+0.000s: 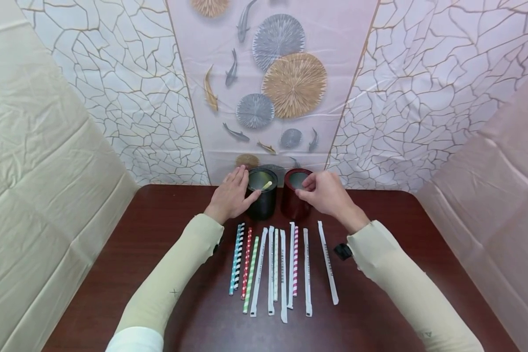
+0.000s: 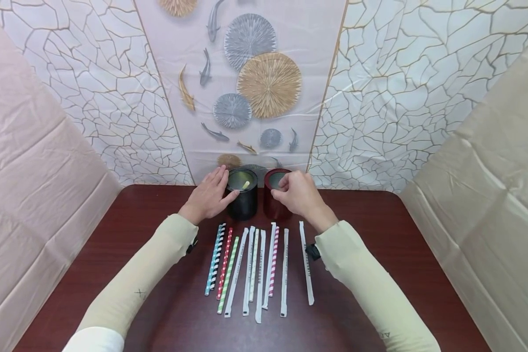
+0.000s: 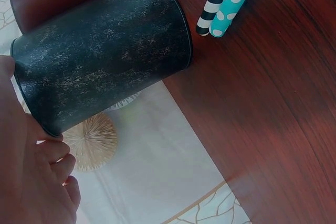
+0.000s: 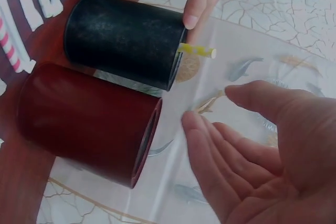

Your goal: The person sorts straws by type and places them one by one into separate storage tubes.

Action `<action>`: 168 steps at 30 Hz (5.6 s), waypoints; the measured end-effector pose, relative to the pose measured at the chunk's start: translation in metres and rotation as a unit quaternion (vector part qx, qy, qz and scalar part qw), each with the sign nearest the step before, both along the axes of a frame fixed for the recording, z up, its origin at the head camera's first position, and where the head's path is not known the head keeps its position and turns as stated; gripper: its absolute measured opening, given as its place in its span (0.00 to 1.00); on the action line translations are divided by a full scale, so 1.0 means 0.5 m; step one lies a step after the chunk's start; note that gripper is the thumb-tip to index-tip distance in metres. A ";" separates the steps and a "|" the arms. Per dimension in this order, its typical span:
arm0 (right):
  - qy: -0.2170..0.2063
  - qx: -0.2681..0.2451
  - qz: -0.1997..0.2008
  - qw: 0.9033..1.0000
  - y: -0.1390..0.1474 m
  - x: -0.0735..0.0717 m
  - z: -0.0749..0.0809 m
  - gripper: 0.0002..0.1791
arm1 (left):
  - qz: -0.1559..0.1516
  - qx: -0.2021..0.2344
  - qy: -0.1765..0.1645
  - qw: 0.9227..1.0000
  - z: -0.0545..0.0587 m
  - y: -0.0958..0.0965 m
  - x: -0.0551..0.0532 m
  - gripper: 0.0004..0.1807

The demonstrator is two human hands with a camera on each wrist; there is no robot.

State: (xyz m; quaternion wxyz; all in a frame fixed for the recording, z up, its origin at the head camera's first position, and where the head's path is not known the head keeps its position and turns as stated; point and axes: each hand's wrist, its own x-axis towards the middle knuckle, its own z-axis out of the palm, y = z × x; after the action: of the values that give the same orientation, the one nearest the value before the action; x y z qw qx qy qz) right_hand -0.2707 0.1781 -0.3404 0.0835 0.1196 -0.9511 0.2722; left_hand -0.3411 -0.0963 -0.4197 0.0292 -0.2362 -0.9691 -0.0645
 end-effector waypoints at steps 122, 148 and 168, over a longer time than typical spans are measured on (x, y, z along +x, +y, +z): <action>0.017 -0.097 0.014 0.995 0.021 0.063 0.039 0.05 | -0.005 0.010 -0.002 1.000 -0.005 0.000 -0.001 0.48; 0.287 -0.260 0.072 0.919 -0.036 0.052 0.146 0.06 | -0.009 0.006 0.004 1.000 -0.006 0.000 0.001 0.48; 0.263 -0.309 0.053 0.912 -0.072 -0.031 0.064 0.05 | -0.008 0.009 0.009 1.000 -0.006 -0.002 0.000 0.47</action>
State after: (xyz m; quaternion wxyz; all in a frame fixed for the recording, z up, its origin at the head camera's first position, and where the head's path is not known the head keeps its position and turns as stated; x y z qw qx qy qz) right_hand -0.2861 0.1423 -0.3085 0.3491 0.2058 -0.7555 0.5148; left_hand -0.3409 -0.0971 -0.4228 0.0398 -0.2446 -0.9662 -0.0711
